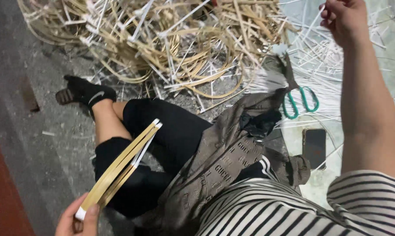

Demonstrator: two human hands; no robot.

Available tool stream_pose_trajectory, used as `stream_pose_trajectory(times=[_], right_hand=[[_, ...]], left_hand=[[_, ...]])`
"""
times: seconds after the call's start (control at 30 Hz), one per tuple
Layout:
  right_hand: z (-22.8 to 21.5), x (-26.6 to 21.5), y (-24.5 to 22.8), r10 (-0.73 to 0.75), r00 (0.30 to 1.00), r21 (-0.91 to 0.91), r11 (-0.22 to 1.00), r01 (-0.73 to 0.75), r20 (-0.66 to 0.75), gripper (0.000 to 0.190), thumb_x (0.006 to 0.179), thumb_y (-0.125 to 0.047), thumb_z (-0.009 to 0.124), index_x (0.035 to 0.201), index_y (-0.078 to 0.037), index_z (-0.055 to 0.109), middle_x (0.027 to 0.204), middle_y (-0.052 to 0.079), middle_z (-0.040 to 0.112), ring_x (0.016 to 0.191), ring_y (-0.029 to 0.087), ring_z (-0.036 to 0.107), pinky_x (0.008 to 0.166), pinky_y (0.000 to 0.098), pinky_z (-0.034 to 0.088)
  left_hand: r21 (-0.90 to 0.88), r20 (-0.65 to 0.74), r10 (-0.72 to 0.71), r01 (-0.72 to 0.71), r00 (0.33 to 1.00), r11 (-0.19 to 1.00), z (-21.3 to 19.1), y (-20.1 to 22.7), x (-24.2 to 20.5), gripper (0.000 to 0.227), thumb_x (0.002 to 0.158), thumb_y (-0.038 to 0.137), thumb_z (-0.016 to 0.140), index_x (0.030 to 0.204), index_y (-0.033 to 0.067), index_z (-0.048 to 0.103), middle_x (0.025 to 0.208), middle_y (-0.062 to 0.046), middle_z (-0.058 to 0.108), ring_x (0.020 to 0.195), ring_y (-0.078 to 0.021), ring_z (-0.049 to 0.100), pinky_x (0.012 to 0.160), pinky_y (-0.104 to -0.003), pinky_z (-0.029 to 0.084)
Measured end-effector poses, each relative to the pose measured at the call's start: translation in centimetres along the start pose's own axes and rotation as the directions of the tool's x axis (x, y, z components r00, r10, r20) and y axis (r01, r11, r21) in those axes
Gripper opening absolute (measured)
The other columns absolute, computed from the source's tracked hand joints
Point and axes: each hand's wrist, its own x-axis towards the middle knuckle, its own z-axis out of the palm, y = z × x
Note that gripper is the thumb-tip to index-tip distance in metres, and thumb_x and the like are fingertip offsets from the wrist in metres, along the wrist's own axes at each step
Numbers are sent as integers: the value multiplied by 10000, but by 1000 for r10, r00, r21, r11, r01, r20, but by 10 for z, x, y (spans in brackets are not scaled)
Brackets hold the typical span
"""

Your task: The recorder is shown binding together thin wooden strips into a circular frame using white plastic ties.

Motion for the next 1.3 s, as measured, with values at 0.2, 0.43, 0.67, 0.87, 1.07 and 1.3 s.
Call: stream_pose_trajectory(times=[0.2, 0.43, 0.67, 0.87, 1.07, 1.3], right_hand=[[136, -69, 45, -500, 603, -709, -32, 705, 622, 344, 910, 20, 717, 1243, 64, 640, 1158, 278, 681, 1061, 438, 661, 890, 444, 533], [288, -134, 120, 275, 882, -917, 227, 327, 383, 329, 944, -385, 734, 1063, -82, 786, 1010, 189, 748, 904, 379, 717, 818, 474, 550], [294, -120, 198, 281, 949, -971, 222, 82, 145, 384, 825, -351, 790, 969, 4, 761, 957, 256, 732, 897, 391, 715, 807, 459, 554], [237, -128, 129, 249, 925, -389, 913, -125, 287, 150, 970, -67, 609, 1118, -71, 631, 902, 90, 690, 733, 167, 644, 642, 349, 541], [241, -144, 8, 3, 885, 377, 904, -202, 466, 94, 1148, -45, 690, 1110, -46, 605, 903, 89, 683, 783, 150, 688, 762, 330, 602], [393, -212, -46, 40, 690, 314, 871, -379, 723, 70, 1097, -57, 713, 1110, -25, 653, 891, 91, 689, 783, 166, 684, 696, 298, 578]], left_hand=[[-79, -142, -132, 121, 981, 989, 28, 93, -28, 343, 981, -40, 659, 1322, -75, 656, 1027, -163, 709, 812, -110, 648, 712, -207, 498], [-166, -266, -103, 60, 958, 984, 27, 123, -40, 317, 950, -107, 665, 1265, -75, 677, 1059, -96, 668, 772, -65, 574, 631, -195, 420], [-244, -326, -151, 72, 933, 967, 28, 108, -47, 336, 950, -114, 670, 1281, -60, 669, 1081, -88, 693, 847, -78, 607, 705, -205, 476], [-317, -370, -188, 66, 910, 946, 10, 122, -48, 308, 894, -51, 673, 1201, -44, 655, 1081, -54, 703, 943, -48, 667, 846, -177, 531], [-13, -442, -94, 99, 892, 995, 6, 141, -47, 247, 956, 45, 767, 1188, -26, 721, 1037, -79, 685, 750, -118, 497, 639, -234, 372], [-66, -253, 117, -137, 960, 988, 20, 157, -43, 268, 993, 164, 669, 1216, 26, 723, 1068, -117, 735, 863, -161, 690, 679, -272, 535]])
